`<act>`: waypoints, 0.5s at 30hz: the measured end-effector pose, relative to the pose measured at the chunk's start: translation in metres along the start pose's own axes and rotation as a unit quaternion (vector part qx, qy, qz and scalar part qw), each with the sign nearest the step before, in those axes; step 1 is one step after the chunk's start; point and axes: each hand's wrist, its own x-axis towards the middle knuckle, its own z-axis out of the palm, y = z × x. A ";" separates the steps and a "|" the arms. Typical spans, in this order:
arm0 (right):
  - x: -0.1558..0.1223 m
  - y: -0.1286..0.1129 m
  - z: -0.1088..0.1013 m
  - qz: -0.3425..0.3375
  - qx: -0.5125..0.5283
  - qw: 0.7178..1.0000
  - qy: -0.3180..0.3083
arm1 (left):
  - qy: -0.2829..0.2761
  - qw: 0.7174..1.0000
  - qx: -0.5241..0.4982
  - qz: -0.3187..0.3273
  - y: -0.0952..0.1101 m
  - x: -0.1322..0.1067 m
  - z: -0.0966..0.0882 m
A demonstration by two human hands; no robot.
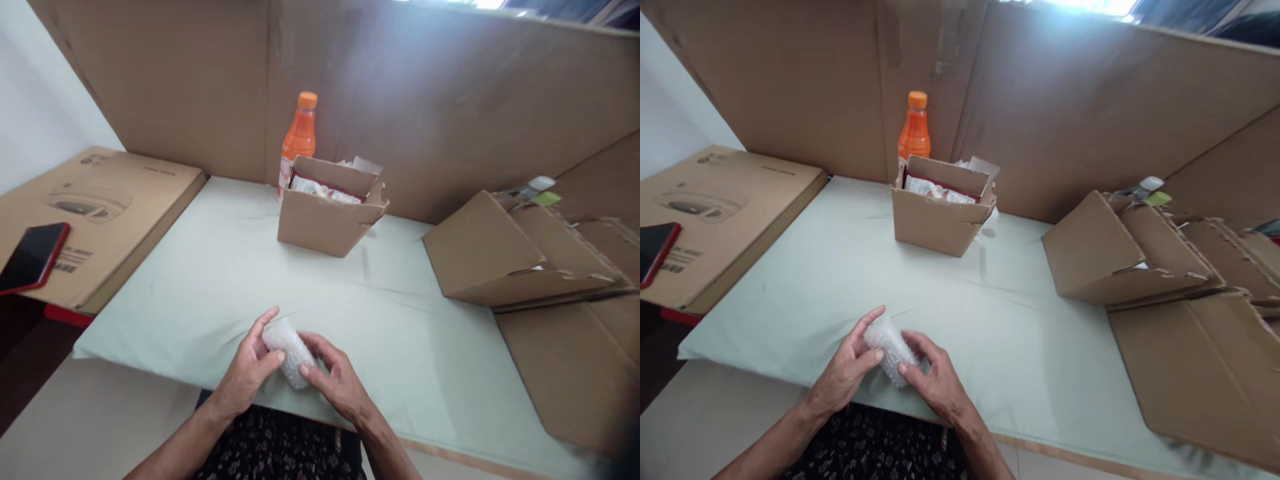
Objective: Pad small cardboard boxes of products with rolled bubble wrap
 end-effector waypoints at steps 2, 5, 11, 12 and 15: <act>0.002 -0.003 -0.009 0.020 0.009 1.000 -0.019 | -0.014 0.996 0.085 0.025 0.006 0.007 -0.004; 0.009 -0.008 -0.032 0.030 -0.037 0.999 0.010 | 0.015 0.952 0.269 0.143 0.031 0.028 -0.005; 0.044 -0.043 -0.119 -0.116 -0.193 0.968 0.116 | 0.081 0.710 0.525 0.461 0.126 0.120 0.018; 0.054 -0.054 -0.135 -0.141 -0.225 0.953 0.148 | 0.091 0.678 0.545 0.484 0.140 0.139 0.023; 0.093 -0.090 -0.179 -0.193 -0.322 0.899 0.223 | 0.107 0.627 0.587 0.501 0.161 0.183 0.031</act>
